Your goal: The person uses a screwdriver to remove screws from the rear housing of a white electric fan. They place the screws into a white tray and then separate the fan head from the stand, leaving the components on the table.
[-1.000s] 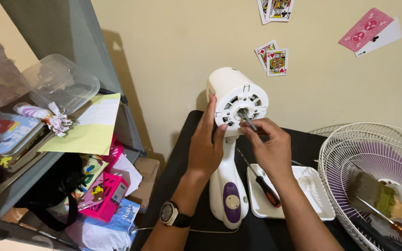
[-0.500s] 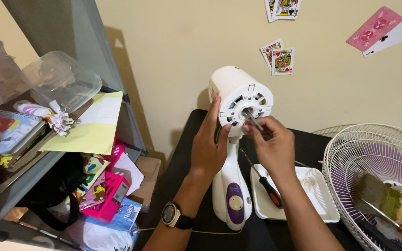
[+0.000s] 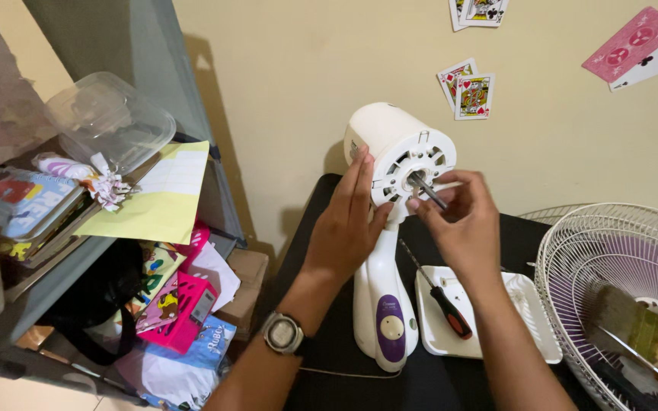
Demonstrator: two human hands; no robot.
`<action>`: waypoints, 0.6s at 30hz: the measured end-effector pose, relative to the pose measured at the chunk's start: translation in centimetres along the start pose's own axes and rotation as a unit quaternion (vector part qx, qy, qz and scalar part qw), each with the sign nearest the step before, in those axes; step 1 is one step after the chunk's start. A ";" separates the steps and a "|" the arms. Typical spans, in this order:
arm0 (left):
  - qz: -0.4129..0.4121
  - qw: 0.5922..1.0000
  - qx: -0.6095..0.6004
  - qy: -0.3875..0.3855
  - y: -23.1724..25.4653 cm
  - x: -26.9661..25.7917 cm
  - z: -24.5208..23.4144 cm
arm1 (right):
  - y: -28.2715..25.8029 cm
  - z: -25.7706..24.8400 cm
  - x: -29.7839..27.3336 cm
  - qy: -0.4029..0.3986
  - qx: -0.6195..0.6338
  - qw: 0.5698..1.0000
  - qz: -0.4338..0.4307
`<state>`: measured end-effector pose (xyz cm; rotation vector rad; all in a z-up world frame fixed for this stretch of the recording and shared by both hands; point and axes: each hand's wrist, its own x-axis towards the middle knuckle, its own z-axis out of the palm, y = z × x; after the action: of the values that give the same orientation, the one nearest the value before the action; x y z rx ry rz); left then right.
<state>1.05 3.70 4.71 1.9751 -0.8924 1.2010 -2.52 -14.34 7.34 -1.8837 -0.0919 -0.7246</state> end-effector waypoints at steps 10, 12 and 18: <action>0.051 0.997 0.041 -0.046 -0.5 0.8 -0.7 | -1.3 -0.4 1.2 -0.076 0.113 0.990 0.038; 0.046 0.997 0.044 -0.049 -0.4 0.7 -0.7 | -1.3 -0.1 1.1 -0.074 0.139 0.986 0.052; 0.046 0.997 0.055 -0.039 -0.5 0.6 -0.7 | -1.2 0.3 0.8 -0.058 0.113 0.991 0.044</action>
<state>1.31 4.41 5.45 2.1004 -0.9849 1.2559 -2.20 -13.81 8.71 -1.7004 -0.1575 -0.5228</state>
